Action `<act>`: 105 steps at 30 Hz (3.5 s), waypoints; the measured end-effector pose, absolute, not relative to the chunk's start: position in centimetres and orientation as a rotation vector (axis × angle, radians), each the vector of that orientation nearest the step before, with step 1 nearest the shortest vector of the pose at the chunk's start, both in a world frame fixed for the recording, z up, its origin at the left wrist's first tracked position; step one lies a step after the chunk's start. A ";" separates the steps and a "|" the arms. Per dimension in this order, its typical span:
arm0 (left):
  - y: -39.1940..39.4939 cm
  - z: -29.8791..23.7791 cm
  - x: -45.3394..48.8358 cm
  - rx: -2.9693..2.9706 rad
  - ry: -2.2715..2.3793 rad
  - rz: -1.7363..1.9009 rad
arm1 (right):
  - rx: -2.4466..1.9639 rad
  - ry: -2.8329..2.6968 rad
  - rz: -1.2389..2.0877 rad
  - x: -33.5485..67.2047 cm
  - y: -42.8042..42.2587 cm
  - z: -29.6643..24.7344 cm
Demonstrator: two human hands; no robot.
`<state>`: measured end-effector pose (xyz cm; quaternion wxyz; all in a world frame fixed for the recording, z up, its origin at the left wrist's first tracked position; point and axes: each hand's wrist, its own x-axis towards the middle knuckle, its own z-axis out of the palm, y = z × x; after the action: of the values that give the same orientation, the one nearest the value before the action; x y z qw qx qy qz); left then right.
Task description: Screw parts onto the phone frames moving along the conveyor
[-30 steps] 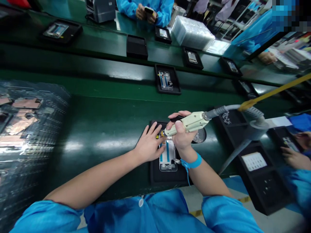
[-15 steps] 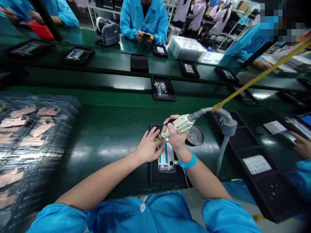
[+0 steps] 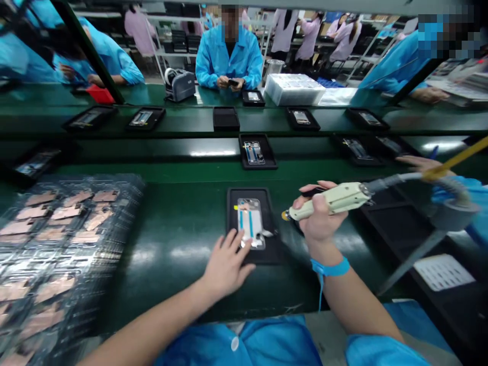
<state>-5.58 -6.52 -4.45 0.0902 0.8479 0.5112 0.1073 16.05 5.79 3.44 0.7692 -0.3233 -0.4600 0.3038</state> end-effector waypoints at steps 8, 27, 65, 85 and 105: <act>10.0 -4.4 -16.6 2.372 2.108 0.670 | -0.803 -0.987 0.604 18.8 6.4 1.0; 24.7 -4.5 -4.4 2.233 1.887 0.794 | -0.951 -1.124 0.667 19.2 5.6 -0.7; -13.9 -2.0 -10.6 2.063 1.412 0.807 | -0.944 -2.452 0.578 14.8 7.1 -5.4; 3.5 7.6 -36.5 2.024 2.378 -0.166 | -1.031 -2.290 0.571 13.9 6.5 -5.2; 0.2 6.3 -5.4 2.256 0.723 1.251 | -0.645 -1.335 1.658 14.1 1.9 1.1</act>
<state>-5.40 0.20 6.30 0.2294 0.8196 0.2627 0.4545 14.09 1.95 1.07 0.4428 -0.2598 -0.5382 0.6684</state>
